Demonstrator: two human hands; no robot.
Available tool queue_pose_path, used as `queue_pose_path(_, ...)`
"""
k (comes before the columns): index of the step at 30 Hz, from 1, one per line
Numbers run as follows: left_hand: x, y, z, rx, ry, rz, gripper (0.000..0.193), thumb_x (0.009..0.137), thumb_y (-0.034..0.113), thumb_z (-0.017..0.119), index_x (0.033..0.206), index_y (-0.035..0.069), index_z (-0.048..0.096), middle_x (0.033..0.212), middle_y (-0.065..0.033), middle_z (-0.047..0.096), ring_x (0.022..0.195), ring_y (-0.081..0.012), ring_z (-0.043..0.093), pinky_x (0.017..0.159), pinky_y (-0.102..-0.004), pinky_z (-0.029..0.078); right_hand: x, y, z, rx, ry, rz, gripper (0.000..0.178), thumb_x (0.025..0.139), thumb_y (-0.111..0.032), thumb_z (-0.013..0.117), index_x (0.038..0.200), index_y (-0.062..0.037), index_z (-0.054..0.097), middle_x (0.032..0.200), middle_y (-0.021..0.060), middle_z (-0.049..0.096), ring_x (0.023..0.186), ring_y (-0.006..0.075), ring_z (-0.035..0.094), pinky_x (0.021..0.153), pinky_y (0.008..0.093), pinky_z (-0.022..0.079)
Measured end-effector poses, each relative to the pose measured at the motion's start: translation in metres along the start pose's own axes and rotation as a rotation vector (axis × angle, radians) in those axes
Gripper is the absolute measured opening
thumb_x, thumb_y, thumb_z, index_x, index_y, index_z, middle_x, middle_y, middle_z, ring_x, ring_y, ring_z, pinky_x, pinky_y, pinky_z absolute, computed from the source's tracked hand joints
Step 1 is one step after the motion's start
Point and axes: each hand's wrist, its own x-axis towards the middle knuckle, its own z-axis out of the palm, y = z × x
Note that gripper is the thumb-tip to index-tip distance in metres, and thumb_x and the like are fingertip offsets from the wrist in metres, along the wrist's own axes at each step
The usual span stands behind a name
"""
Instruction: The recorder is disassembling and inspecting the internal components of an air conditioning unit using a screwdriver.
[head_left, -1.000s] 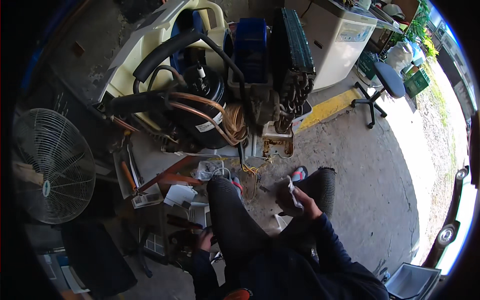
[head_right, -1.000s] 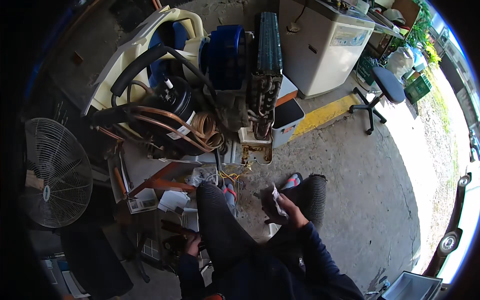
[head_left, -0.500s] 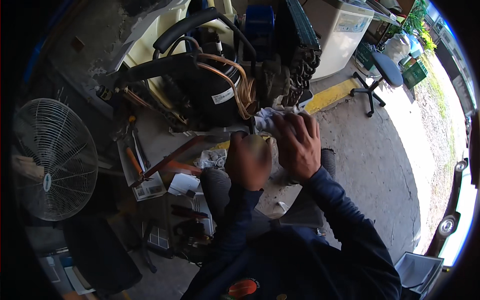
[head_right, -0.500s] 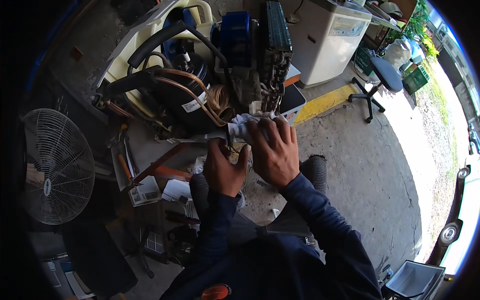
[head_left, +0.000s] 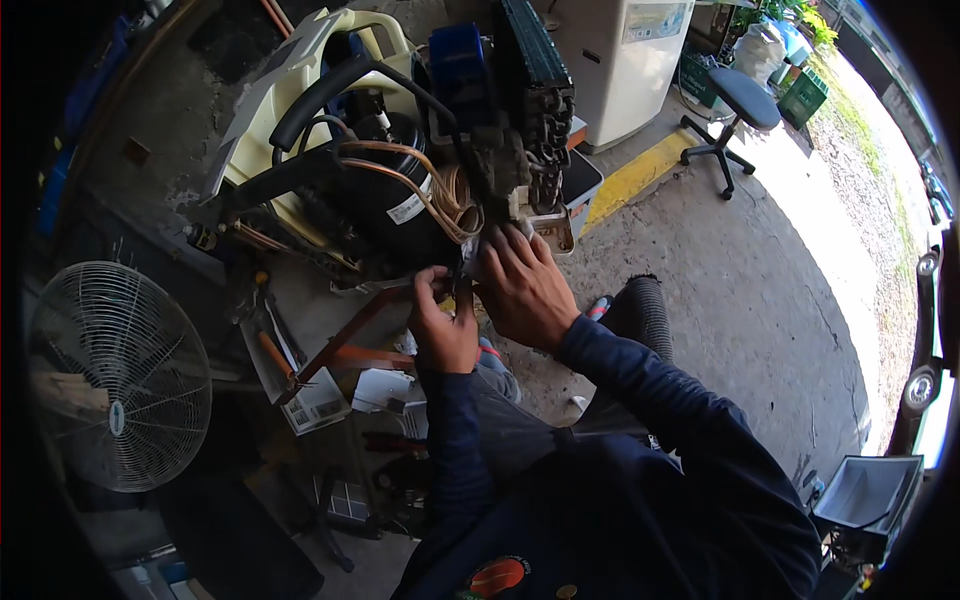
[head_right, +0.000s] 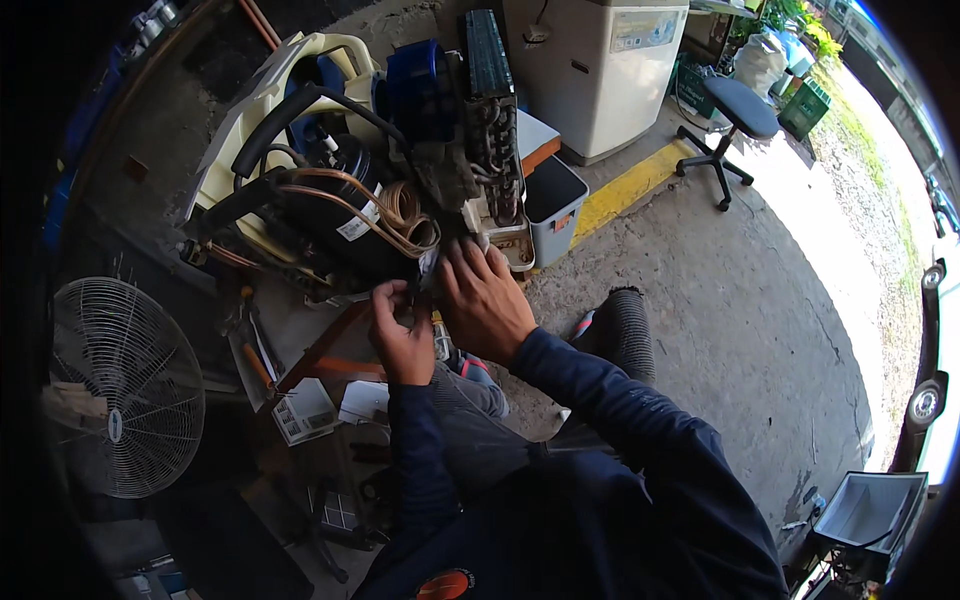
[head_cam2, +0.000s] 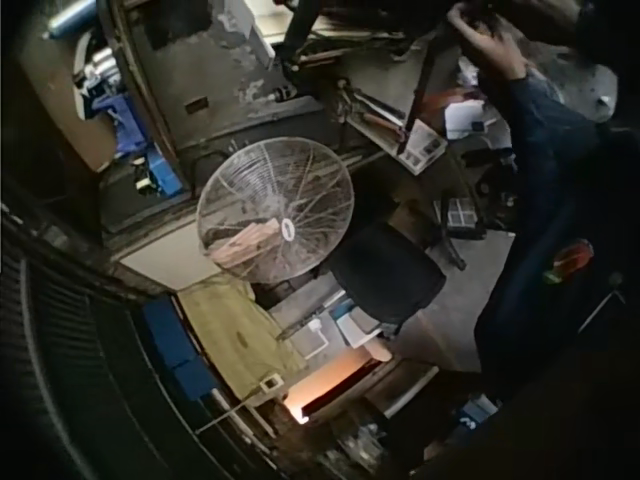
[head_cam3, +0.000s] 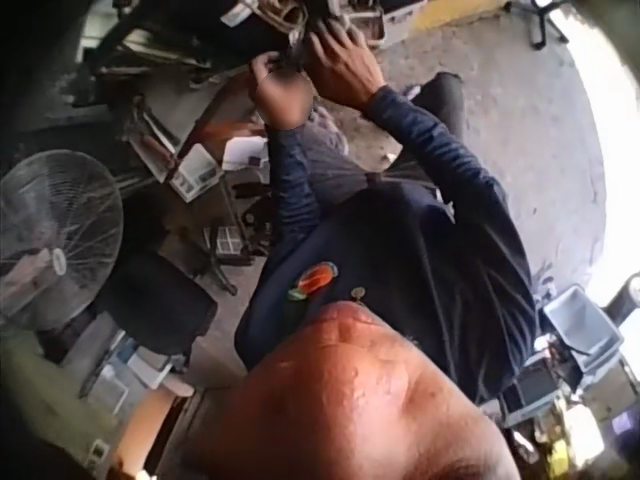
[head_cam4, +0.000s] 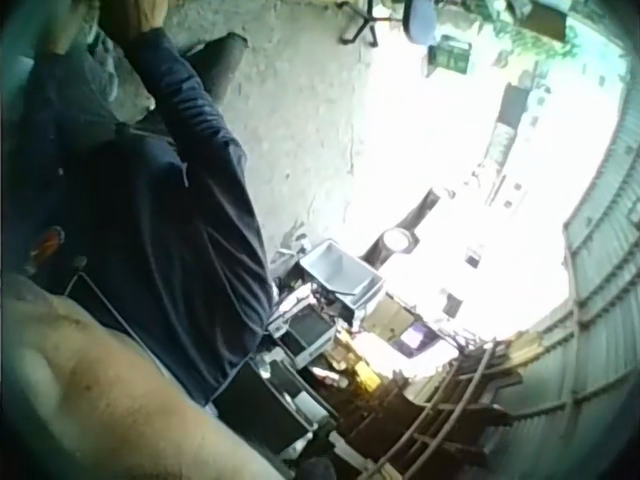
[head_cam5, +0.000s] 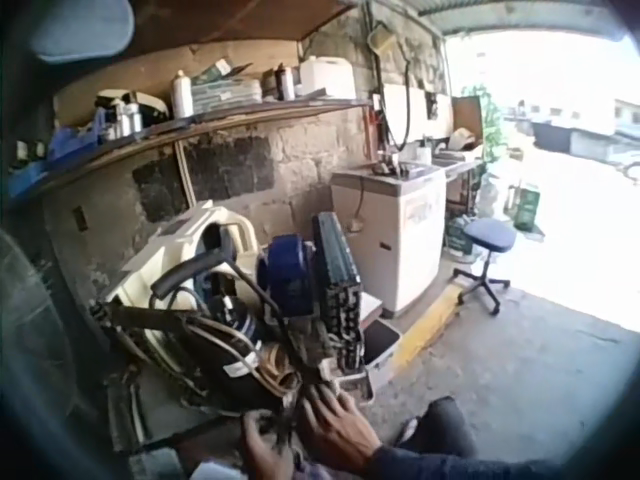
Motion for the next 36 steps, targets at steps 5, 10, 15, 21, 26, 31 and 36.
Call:
queue_pose_path(5,0.005,-0.018,0.016,-0.08,0.033,0.072,0.03,0.087,0.001,0.071,0.115,0.004,0.058,0.089,-0.0099,0.067,0.071,-0.0217,0.06,0.068,-0.0326,0.05,0.017,0.015,0.0,-0.07,-0.132,-0.107,0.038,0.088,-0.019,0.062,0.12,0.0021,0.06,0.12,0.0209,0.062,0.106,0.0341,0.057,0.093,0.0453,0.044)
queue_pose_path(10,0.008,-0.016,0.014,-0.144,0.046,-0.084,0.033,0.084,0.008,0.076,0.112,0.003,0.06,0.096,-0.0126,0.068,0.081,-0.0275,0.064,0.073,-0.039,0.052,0.026,0.022,-0.036,-0.159,-0.364,-0.142,0.03,0.085,-0.018,0.064,0.112,-0.0039,0.062,0.102,0.0112,0.064,0.09,0.0289,0.058,0.082,0.0437,0.045)
queue_pose_path(15,-0.012,0.023,0.02,0.317,0.157,0.126,0.039,0.086,0.017,0.076,0.118,0.004,0.059,0.11,-0.0142,0.063,0.1,-0.0317,0.059,0.09,-0.0425,0.048,0.001,0.06,-0.09,0.047,0.037,0.244,0.025,0.082,-0.009,0.067,0.106,-0.0068,0.065,0.096,0.0095,0.064,0.082,0.0263,0.059,0.075,0.0367,0.046)
queue_pose_path(21,-0.008,0.073,0.045,0.506,-0.06,0.555,0.051,0.085,0.027,0.078,0.122,0.0,0.055,0.123,-0.0191,0.059,0.112,-0.0385,0.057,0.1,-0.0482,0.044,-0.101,0.103,-0.085,0.391,0.178,0.701,0.03,0.081,-0.004,0.066,0.11,0.0,0.066,0.093,0.0128,0.07,0.073,0.0263,0.061,0.069,0.0343,0.049)
queue_pose_path(26,0.008,0.074,0.066,0.614,-0.11,0.531,0.066,0.081,0.036,0.081,0.126,-0.001,0.05,0.125,-0.0235,0.057,0.115,-0.0398,0.056,0.103,-0.0507,0.043,-0.17,0.112,-0.036,0.797,0.014,0.95,0.026,0.083,-0.007,0.063,0.107,0.0034,0.065,0.087,0.0111,0.07,0.075,0.0214,0.059,0.07,0.0328,0.049)
queue_pose_path(31,0.019,0.059,0.067,0.716,-0.22,0.519,0.076,0.078,0.041,0.082,0.128,-0.002,0.045,0.125,-0.0277,0.057,0.112,-0.0408,0.057,0.101,-0.0507,0.044,-0.209,0.097,0.012,0.937,-0.109,0.859,0.026,0.082,-0.007,0.063,0.105,0.0036,0.064,0.087,0.0143,0.071,0.073,0.0259,0.06,0.071,0.0359,0.05)
queue_pose_path(36,0.048,0.057,0.065,0.815,-0.551,0.448,0.074,0.078,0.041,0.081,0.126,-0.002,0.044,0.12,-0.0289,0.059,0.105,-0.0412,0.061,0.099,-0.0498,0.046,-0.227,0.091,0.028,0.99,-0.351,0.82,0.025,0.082,-0.006,0.063,0.104,0.0038,0.064,0.088,0.0172,0.071,0.073,0.0301,0.062,0.072,0.0387,0.05)
